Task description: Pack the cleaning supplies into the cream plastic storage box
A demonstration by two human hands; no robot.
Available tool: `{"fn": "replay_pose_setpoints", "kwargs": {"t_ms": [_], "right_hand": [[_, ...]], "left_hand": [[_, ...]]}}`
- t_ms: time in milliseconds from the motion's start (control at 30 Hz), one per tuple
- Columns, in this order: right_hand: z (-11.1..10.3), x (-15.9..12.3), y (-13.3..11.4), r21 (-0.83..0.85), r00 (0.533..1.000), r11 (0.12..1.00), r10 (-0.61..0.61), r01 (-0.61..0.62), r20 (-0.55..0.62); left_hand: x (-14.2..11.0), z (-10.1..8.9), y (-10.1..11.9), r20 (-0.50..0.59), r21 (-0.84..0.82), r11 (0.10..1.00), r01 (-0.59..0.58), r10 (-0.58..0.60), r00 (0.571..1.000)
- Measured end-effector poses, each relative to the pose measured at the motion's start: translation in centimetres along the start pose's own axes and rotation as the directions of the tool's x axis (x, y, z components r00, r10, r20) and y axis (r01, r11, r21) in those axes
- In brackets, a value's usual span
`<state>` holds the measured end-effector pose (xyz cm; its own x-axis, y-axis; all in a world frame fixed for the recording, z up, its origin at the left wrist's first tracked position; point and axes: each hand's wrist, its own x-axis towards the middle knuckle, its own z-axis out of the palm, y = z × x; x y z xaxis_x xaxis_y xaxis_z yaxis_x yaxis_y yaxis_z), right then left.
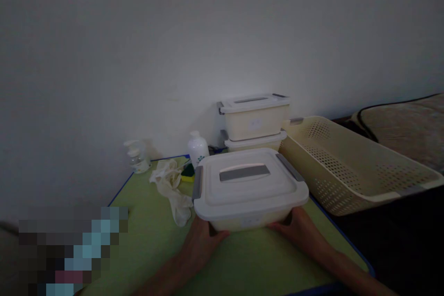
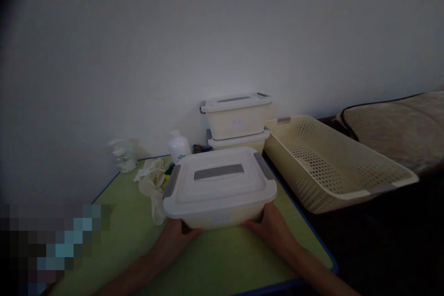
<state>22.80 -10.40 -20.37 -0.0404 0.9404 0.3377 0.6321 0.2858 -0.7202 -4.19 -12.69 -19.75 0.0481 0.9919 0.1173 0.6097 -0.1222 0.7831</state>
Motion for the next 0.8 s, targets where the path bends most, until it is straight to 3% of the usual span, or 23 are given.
{"fn": "replay_pose_setpoints", "kwargs": {"t_ms": [167, 300, 400, 533, 633, 800], "right_hand": [[-0.9, 0.4, 0.4, 0.037, 0.998, 0.999, -0.031, 0.029, 0.048], [-3.4, 1.6, 0.6, 0.145, 0.991, 0.987, -0.082, 0.066, 0.103], [-5.8, 3.0, 0.2, 0.23, 0.989, 0.971, -0.09, 0.062, 0.113], [-8.1, 5.3, -1.2, 0.324, 0.996, 0.946, -0.009, -0.02, 0.087], [-8.6, 7.2, -2.2, 0.378, 0.997, 0.924, 0.044, -0.064, 0.062], [-7.2, 10.0, -3.3, 0.385, 0.996, 0.92, 0.049, -0.073, 0.073]], "left_hand": [[0.2, -0.8, -0.8, 0.041, -0.052, 0.998, 0.022, -0.019, 0.999], [0.8, -2.9, -1.2, 0.053, -0.135, 0.99, 0.037, -0.03, 0.998], [1.8, -4.9, -0.7, 0.047, -0.299, 0.953, 0.055, -0.043, 0.998], [3.4, -7.4, 1.3, -0.032, -0.439, 0.894, 0.091, -0.117, 0.993], [4.2, -8.7, 3.4, -0.079, -0.479, 0.868, 0.132, -0.192, 0.978], [5.5, -9.5, 6.4, 0.03, -0.338, 0.91, 0.239, -0.244, 0.969]]}}
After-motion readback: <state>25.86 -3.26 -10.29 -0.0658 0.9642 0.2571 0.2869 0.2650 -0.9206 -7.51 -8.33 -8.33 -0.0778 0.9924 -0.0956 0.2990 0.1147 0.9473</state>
